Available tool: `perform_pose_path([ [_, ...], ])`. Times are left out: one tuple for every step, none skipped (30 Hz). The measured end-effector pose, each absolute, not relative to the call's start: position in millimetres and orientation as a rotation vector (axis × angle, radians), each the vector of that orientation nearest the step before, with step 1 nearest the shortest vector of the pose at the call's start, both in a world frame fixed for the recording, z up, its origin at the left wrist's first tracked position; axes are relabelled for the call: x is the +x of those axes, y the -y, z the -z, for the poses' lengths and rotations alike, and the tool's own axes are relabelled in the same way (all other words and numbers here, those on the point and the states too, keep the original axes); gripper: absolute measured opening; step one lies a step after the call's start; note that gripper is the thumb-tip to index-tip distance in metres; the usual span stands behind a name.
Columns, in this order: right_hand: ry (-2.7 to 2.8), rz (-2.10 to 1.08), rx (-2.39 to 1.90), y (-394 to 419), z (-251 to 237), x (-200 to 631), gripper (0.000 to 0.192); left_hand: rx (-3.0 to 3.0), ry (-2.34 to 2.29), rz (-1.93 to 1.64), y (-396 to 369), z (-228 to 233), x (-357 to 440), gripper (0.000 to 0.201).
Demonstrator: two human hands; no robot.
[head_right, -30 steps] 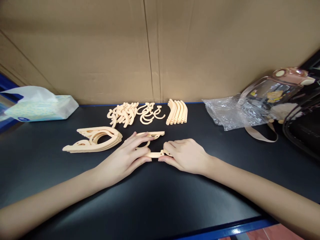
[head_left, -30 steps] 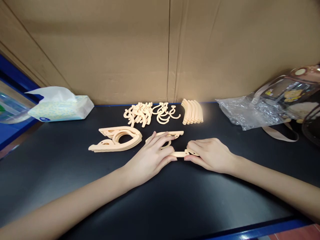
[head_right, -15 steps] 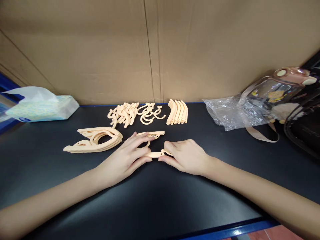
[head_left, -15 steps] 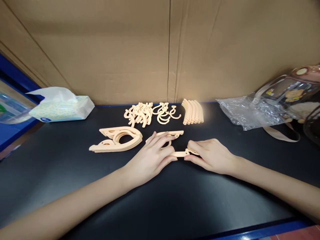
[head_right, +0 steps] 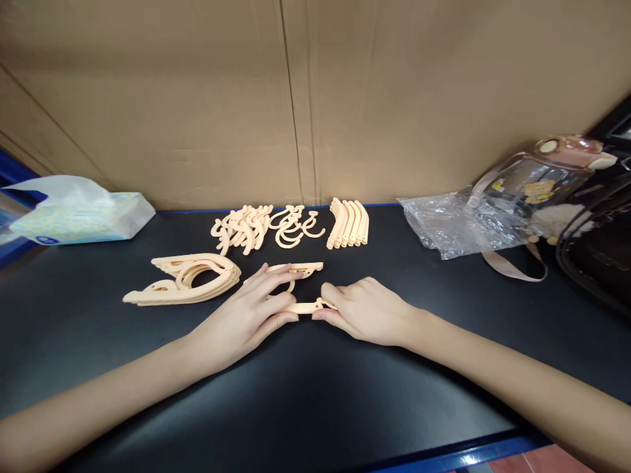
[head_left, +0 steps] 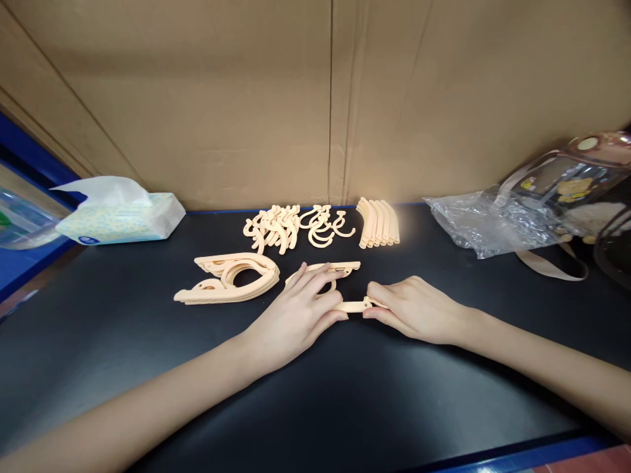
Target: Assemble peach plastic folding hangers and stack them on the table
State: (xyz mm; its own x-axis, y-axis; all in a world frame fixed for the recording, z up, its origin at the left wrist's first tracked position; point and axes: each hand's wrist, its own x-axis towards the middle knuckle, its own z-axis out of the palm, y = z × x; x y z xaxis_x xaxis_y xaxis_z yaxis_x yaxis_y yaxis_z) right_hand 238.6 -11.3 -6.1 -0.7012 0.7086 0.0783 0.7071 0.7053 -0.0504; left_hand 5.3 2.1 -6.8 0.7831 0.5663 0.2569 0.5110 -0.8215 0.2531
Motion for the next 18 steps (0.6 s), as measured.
perform_pose_path([
  [2.82, -0.021, -1.165, 11.4, 6.0, 238.7, 0.033, 2.806, -0.85, -0.485, -2.0, 6.8, 5.3, 0.021],
  [2.824, -0.017, -1.157, 11.5, 6.0, 238.9, 0.033, 2.806, -0.844, -0.483, -1.9, 6.7, 5.2, 0.021],
  [2.828, -0.013, -1.15, 11.6, 6.1, 239.1, 0.032, 2.806, -0.837, -0.482, -1.8, 6.7, 5.2, 0.021],
  [2.83, -0.008, -1.143, 11.8, 6.4, 239.3, 0.032, 2.804, -0.832, -0.484, -1.8, 6.7, 5.2, 0.021],
  [2.831, -0.002, -1.138, 11.9, 6.7, 239.6, 0.032, 2.8, -0.83, -0.487, -1.9, 6.8, 5.3, 0.021],
  [2.828, 0.003, -1.133, 11.9, 7.1, 239.7, 0.031, 2.794, -0.831, -0.492, -1.9, 6.9, 5.4, 0.021],
  [2.824, 0.002, -1.128, 12.0, 7.6, 239.9, 0.031, 2.788, -0.832, -0.497, -2.1, 7.1, 5.5, 0.021],
  [2.818, -0.003, -1.124, 12.1, 8.1, 240.0, 0.031, 2.784, -0.831, -0.501, -2.2, 7.2, 5.7, 0.02],
  [2.811, -0.01, -1.12, 12.1, 8.6, 240.1, 0.031, 2.781, -0.831, -0.503, -2.4, 7.3, 5.8, 0.02],
  [2.804, -0.017, -1.117, 12.2, 9.0, 240.1, 0.031, 2.781, -0.829, -0.503, -2.5, 7.4, 6.0, 0.02],
  [2.799, -0.021, -1.118, 12.2, 9.3, 240.1, 0.031, 2.783, -0.828, -0.501, -2.6, 7.3, 6.1, 0.02],
  [2.794, -0.018, -1.118, 12.4, 9.5, 240.1, 0.032, 2.787, -0.827, -0.498, -2.6, 7.1, 6.2, 0.02],
  [2.792, -0.008, -1.117, 12.5, 9.6, 240.0, 0.032, 2.792, -0.827, -0.492, -2.6, 6.9, 6.2, 0.02],
  [2.791, 0.006, -1.114, 12.6, 9.6, 239.9, 0.032, 2.797, -0.827, -0.481, -2.6, 6.6, 6.2, 0.02],
  [2.792, 0.027, -1.109, 12.8, 9.5, 239.9, 0.032, 2.802, -0.828, -0.468, -2.6, 6.3, 6.3, 0.021],
  [2.794, 0.049, -1.102, 13.0, 9.5, 239.8, 0.032, 2.808, -0.829, -0.455, -2.6, 6.0, 6.2, 0.022],
  [2.798, 0.072, -1.092, 13.2, 9.5, 239.7, 0.033, 2.813, -0.831, -0.444, -2.7, 5.8, 6.2, 0.022],
  [2.803, 0.093, -1.083, 13.4, 9.6, 239.7, 0.033, 2.818, -0.832, -0.436, -2.7, 5.6, 6.1, 0.023],
])
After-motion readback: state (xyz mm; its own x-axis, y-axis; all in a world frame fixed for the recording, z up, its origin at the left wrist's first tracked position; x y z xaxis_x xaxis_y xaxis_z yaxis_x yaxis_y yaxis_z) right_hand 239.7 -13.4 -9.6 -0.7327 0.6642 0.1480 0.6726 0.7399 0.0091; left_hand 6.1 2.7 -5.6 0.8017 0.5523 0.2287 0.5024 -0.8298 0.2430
